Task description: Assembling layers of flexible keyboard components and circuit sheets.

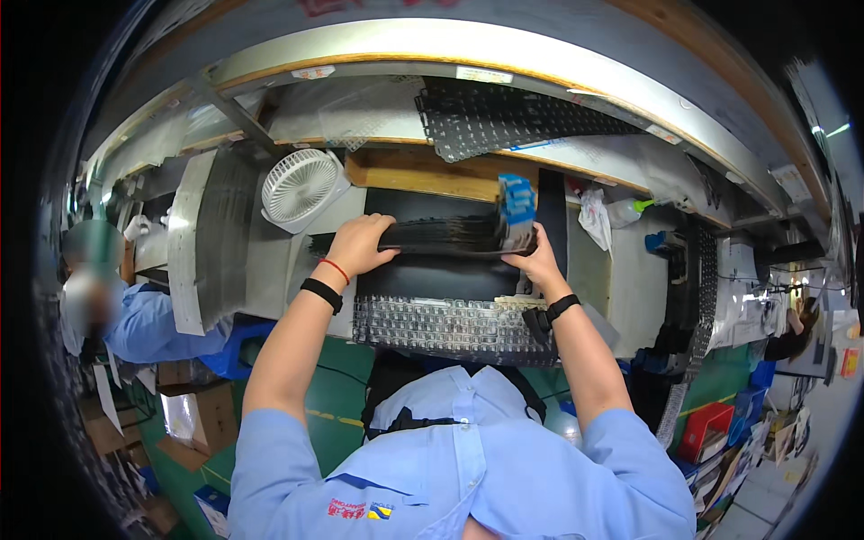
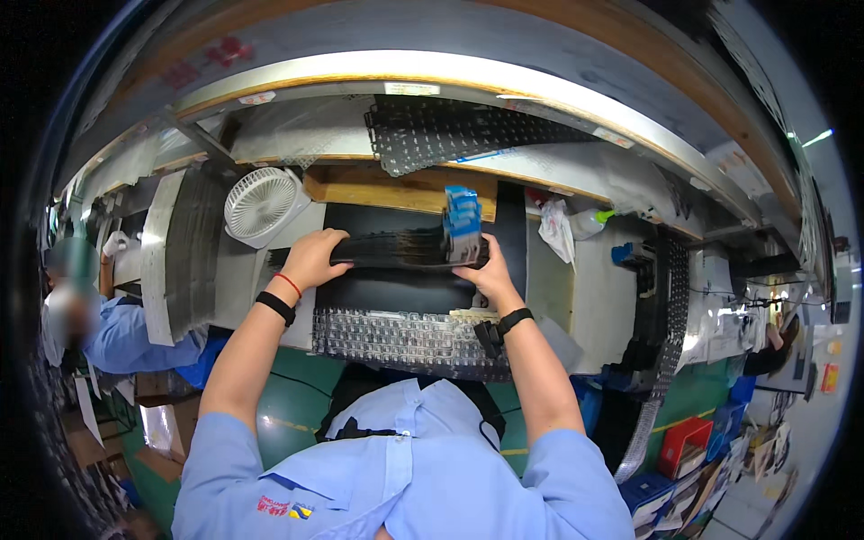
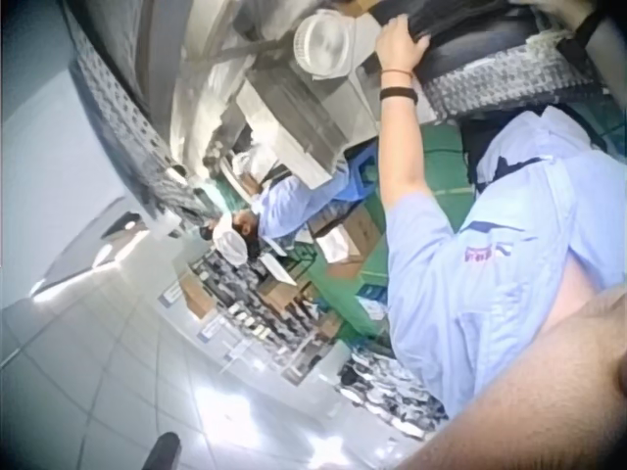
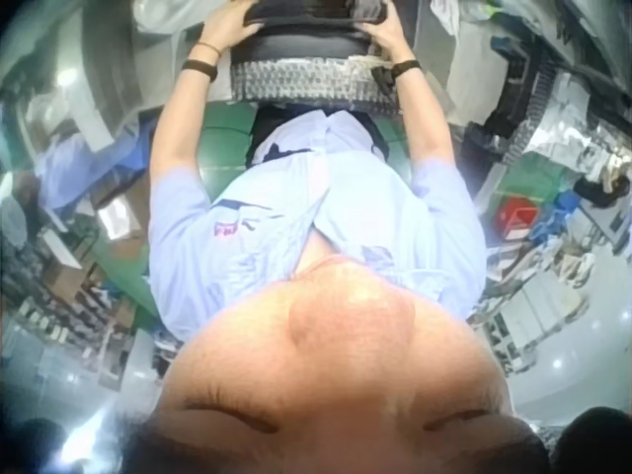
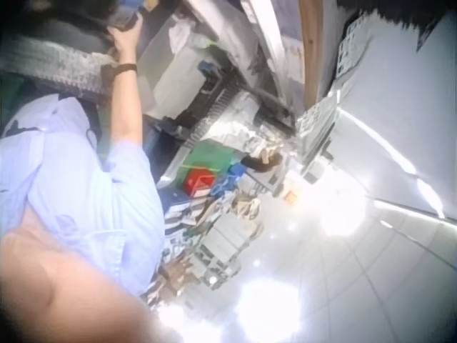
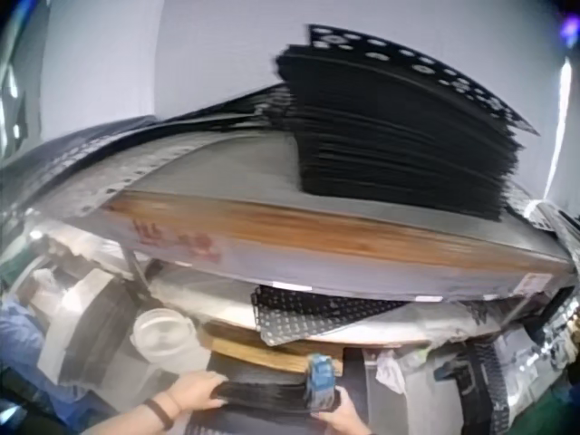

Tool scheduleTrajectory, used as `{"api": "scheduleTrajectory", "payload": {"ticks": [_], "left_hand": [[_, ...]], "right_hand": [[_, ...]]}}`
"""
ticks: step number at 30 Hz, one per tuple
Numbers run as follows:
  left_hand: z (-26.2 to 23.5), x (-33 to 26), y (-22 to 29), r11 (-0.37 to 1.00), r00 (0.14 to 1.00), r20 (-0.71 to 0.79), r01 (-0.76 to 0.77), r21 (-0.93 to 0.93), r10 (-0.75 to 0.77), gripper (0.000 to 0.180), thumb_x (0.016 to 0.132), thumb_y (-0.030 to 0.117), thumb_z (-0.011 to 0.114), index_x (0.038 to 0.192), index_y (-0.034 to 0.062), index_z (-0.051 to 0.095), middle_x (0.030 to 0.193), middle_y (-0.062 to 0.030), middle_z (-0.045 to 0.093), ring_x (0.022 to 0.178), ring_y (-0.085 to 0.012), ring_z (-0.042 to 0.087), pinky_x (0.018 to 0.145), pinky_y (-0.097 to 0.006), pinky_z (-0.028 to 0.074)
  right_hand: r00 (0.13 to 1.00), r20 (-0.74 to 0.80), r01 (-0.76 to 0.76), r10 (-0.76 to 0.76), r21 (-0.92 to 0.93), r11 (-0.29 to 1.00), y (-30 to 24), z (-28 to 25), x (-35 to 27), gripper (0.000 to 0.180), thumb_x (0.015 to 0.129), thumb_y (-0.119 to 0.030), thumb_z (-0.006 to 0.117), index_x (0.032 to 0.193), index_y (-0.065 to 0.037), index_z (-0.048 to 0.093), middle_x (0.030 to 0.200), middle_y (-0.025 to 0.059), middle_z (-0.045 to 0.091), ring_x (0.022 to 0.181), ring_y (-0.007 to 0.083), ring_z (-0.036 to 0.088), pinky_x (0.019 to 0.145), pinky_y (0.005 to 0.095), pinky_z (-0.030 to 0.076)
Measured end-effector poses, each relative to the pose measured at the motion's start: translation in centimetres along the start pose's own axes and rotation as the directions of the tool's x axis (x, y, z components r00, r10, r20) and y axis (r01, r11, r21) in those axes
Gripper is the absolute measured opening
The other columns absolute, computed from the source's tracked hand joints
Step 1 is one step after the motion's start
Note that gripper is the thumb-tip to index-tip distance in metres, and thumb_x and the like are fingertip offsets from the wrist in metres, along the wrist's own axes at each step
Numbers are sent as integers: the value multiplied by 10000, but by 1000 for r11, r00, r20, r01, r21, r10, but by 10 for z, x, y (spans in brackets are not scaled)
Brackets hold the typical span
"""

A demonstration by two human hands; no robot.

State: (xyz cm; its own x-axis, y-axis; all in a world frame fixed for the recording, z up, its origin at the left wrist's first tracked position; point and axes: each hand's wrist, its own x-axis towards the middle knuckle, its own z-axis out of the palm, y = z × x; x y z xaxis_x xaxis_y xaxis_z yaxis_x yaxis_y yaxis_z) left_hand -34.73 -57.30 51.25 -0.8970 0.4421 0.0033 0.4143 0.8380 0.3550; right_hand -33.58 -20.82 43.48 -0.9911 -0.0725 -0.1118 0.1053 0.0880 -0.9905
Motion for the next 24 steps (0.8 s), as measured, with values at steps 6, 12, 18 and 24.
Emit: {"api": "scheduleTrajectory", "payload": {"ticks": [6, 12, 18, 24], "left_hand": [[-30, -26, -37, 999, 999, -38, 38, -14, -39, 630, 654, 324, 811, 1174, 52, 583, 1131, -157, 624, 1038, -348, 585, 906, -411, 465], [20, -89, -129, 715, 913, -105, 234, -659, -395, 604, 703, 120, 802, 1241, 33, 542, 1124, -77, 623, 1070, -181, 568, 966, -313, 427], [59, -77, -98, 140, 779, -200, -145, -980, -594, 451, 876, 115, 661, 1280, 21, 484, 1186, -57, 542, 1090, -134, 502, 988, -273, 373], [66, -66, -93, 115, 673, -203, -173, -978, -711, 317, 966, 198, 563, 1218, 9, 522, 1123, -62, 600, 1015, -131, 544, 916, -273, 410]], "right_hand": [[997, -28, -68, 71, 107, 992, -17, 14, -5, 589, 639, 80, 799, 1130, -64, 505, 1003, 3, 626, 947, 126, 599, 857, 272, 480], [999, 21, -38, 36, 75, 996, -3, 23, 0, 797, 655, 18, 803, 1332, -49, 388, 1158, 52, 561, 1058, 160, 551, 944, 310, 434], [1000, -5, -13, 14, 175, 984, 12, 20, -4, 954, 631, -3, 832, 1408, -36, 279, 1205, 83, 527, 1089, 200, 537, 973, 335, 423], [1000, 15, -19, 17, 173, 985, -1, 24, -9, 816, 659, 2, 812, 1334, -60, 359, 1179, 60, 563, 1120, 182, 538, 997, 329, 412]]}}
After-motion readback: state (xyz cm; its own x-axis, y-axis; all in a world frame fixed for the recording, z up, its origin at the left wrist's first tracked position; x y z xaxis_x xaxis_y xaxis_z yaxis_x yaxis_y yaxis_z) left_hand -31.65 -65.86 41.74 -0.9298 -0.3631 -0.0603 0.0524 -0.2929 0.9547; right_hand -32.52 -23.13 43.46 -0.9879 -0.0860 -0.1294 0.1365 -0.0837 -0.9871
